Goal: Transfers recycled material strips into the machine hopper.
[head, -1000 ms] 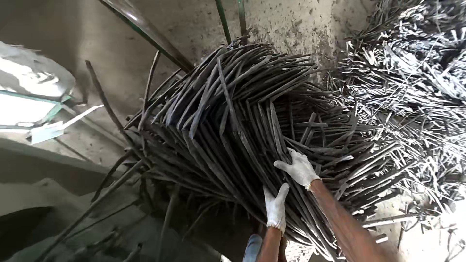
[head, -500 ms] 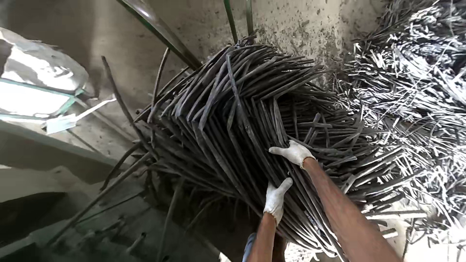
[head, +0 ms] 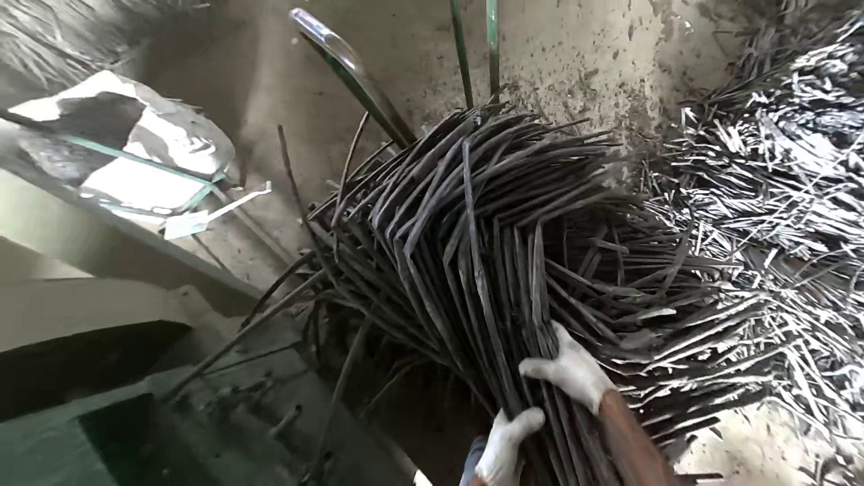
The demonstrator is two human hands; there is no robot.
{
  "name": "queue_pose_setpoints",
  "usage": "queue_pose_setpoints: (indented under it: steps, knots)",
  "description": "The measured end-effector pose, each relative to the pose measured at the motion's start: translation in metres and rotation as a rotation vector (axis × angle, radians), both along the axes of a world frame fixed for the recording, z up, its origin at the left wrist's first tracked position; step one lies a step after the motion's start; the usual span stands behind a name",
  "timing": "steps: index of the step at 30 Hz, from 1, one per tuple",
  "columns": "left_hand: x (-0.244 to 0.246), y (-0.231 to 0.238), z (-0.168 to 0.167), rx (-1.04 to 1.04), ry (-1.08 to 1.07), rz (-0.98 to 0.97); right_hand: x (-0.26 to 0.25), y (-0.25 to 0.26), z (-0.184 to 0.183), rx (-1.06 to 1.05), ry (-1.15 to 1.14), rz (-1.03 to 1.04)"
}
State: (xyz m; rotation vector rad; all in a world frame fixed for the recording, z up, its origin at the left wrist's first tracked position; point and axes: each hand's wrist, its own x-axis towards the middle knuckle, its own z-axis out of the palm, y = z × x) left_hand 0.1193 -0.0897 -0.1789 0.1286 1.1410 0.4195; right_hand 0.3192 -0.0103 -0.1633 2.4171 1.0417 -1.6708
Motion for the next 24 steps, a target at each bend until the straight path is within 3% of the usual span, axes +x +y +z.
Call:
queue_pose_setpoints:
  steps: [3,6,13,15,17,20,24]
  knots:
    - [-0.021,-0.032,-0.007,-0.031,-0.153,-0.075,-0.004,-0.041,0.006,-0.031,0.018,-0.012]
    - [-0.023,-0.032,-0.027,-0.064,-0.298,-0.13,0.006,-0.059,-0.007,-0.038,0.104,-0.075]
    - [0.01,-0.014,-0.062,0.014,-0.133,0.071,0.04,-0.039,-0.044,-0.08,0.438,-0.364]
    - [0.017,-0.012,-0.063,0.001,-0.16,0.066,0.042,-0.034,-0.05,0.007,0.534,-0.492]
    - [0.025,-0.005,-0.057,-0.023,-0.195,0.039,0.044,-0.031,-0.063,0.144,0.732,-0.623]
    - [0.04,0.007,-0.038,-0.022,-0.164,0.03,0.05,-0.014,-0.061,0.2,0.919,-0.614]
    - [0.064,0.011,0.029,0.026,-0.028,0.064,0.064,-0.007,-0.007,0.235,0.927,-0.57]
